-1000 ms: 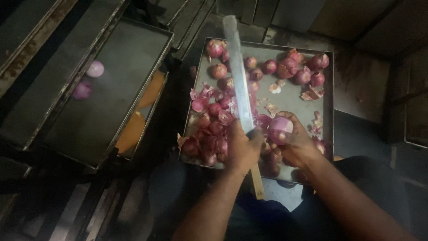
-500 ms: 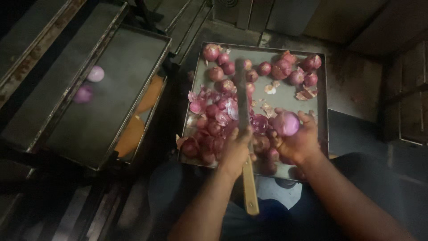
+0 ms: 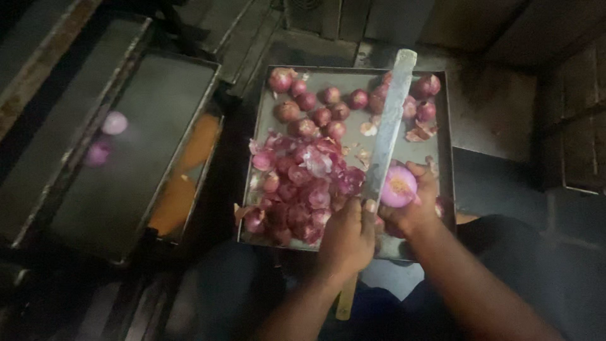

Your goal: The person peels onions by hand using a large blade, placing the peeled onions onto a nearby tray rack.

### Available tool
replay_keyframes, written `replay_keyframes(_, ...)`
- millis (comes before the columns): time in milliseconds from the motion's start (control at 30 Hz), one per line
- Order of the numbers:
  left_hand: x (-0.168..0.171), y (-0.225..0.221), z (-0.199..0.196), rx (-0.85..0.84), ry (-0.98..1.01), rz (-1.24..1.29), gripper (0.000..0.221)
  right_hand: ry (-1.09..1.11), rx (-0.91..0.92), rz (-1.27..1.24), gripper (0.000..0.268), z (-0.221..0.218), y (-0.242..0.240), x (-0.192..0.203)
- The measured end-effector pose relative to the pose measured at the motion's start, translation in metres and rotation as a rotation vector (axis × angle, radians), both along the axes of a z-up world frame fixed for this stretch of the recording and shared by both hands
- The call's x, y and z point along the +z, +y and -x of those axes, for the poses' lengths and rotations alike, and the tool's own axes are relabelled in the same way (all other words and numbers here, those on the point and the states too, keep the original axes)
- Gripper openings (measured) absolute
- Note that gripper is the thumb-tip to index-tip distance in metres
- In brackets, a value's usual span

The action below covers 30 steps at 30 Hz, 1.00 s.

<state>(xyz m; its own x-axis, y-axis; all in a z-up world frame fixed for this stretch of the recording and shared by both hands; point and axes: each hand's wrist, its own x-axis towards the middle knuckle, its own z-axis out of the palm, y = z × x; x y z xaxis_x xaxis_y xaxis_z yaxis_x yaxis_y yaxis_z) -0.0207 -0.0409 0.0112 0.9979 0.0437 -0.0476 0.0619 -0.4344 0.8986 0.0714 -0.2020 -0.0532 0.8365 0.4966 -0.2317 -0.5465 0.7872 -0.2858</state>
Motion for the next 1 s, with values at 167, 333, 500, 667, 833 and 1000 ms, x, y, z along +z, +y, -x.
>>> replay_keyframes(167,-0.014,0.000,-0.012,-0.053,-0.149,-0.190,0.031,0.030,-0.119,0.158,0.054,-0.012,-0.003,-0.016)
replay_keyframes(333,-0.017,-0.011,0.006,-0.132,0.127,-0.196,0.037,0.044,-0.254,0.315,0.055,-0.032,-0.008,-0.003)
replay_keyframes(500,-0.009,-0.011,-0.011,-0.147,-0.011,-0.016,0.037,-0.005,-0.156,0.174,0.060,-0.011,0.012,0.010)
replay_keyframes(667,-0.010,-0.013,-0.014,-0.095,-0.159,0.007,0.039,-0.057,-0.151,0.237,0.052,-0.007,0.018,0.015)
replay_keyframes(833,-0.001,-0.036,0.023,-0.101,-0.345,-0.102,0.038,-0.157,-0.339,0.266,0.040,-0.030,0.003,0.021)
replay_keyframes(1000,0.004,-0.028,0.002,-0.207,0.193,-0.099,0.049,-0.227,-0.128,0.581,0.036,0.002,0.029,-0.006)
